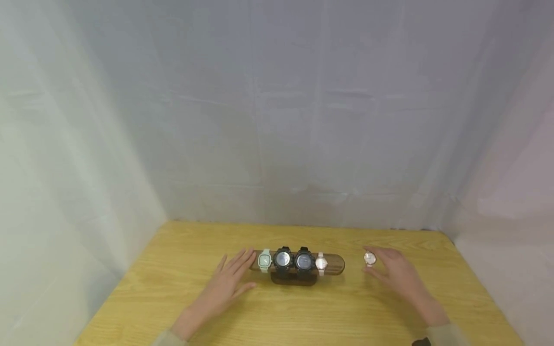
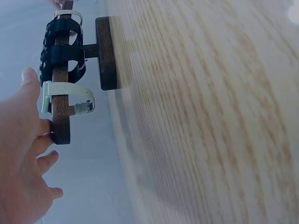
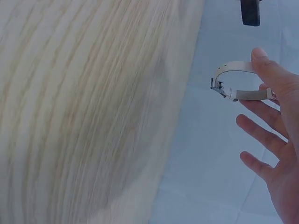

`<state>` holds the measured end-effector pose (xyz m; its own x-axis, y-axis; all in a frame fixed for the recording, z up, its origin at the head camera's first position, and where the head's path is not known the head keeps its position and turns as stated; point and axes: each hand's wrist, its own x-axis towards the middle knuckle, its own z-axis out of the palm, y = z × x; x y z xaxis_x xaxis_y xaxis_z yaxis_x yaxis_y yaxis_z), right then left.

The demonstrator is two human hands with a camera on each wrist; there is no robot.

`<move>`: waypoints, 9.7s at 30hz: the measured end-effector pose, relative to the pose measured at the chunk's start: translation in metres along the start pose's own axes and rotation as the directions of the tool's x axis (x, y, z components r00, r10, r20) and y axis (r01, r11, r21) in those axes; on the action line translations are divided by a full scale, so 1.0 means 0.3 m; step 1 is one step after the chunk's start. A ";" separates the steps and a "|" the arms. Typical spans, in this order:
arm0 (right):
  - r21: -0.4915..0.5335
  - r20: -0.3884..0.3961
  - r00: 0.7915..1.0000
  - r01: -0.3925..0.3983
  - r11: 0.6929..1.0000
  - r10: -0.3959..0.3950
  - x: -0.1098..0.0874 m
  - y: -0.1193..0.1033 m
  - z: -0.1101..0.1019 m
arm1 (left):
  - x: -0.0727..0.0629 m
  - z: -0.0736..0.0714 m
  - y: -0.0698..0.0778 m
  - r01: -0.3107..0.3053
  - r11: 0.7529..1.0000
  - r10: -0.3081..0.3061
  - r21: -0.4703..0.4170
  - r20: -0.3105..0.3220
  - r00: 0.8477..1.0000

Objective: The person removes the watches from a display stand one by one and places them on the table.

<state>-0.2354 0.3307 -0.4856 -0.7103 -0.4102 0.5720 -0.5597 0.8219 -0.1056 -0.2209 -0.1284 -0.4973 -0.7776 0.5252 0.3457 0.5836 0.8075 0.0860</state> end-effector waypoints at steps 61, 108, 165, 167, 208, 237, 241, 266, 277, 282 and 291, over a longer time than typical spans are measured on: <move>0.023 0.337 0.939 -0.088 0.996 0.075 -0.066 0.047 0.050 | 0.001 -0.008 0.011 0.018 1.000 -0.018 -0.012 0.012 1.000; 0.056 -0.004 0.999 0.044 0.997 -0.044 0.067 -0.091 0.053 | 0.006 -0.009 0.002 0.038 0.997 -0.037 -0.067 0.019 0.999; -0.051 0.037 0.992 0.126 0.991 -0.124 0.126 -0.217 0.177 | 0.002 -0.020 0.009 0.038 0.997 -0.038 -0.064 -0.004 0.999; -0.054 0.042 0.992 0.124 0.991 -0.122 0.122 -0.211 0.173 | 0.003 -0.021 0.009 0.038 0.997 -0.038 -0.064 -0.003 0.999; -0.055 -0.083 0.991 0.096 0.994 -0.101 0.026 -0.073 0.064 | 0.014 -0.004 0.006 0.033 0.998 -0.033 -0.053 0.010 0.999; -0.098 -0.104 0.994 -0.026 0.995 0.016 -0.119 0.143 -0.075 | 0.012 -0.013 0.011 0.039 0.998 -0.038 -0.050 0.009 0.999; -0.120 -0.104 0.994 -0.036 0.992 0.023 -0.145 0.179 -0.079 | 0.011 -0.015 0.012 0.035 0.998 -0.035 -0.047 -0.001 0.999; -0.187 0.036 0.997 -0.056 0.981 0.063 -0.216 0.236 -0.048 | 0.013 -0.008 0.001 0.036 0.998 -0.036 -0.045 -0.004 0.999; -0.152 0.176 0.973 -0.121 0.981 0.147 -0.193 0.218 -0.032 | 0.011 -0.012 0.000 0.040 0.998 -0.040 -0.050 -0.003 0.999; -0.153 0.233 0.960 -0.122 0.981 0.156 -0.184 0.219 -0.024 | 0.010 -0.014 0.000 0.035 0.998 -0.036 -0.046 -0.003 0.999; -0.117 0.289 0.942 -0.142 0.983 0.170 -0.184 0.222 -0.018 | 0.012 -0.009 0.002 0.038 0.998 -0.038 -0.054 -0.004 0.999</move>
<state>-0.2314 0.4103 -0.5199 -0.8876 -0.3609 0.2861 -0.3998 0.9122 -0.0897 -0.2227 -0.1269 -0.4934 -0.7984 0.4931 0.3457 0.5655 0.8111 0.1492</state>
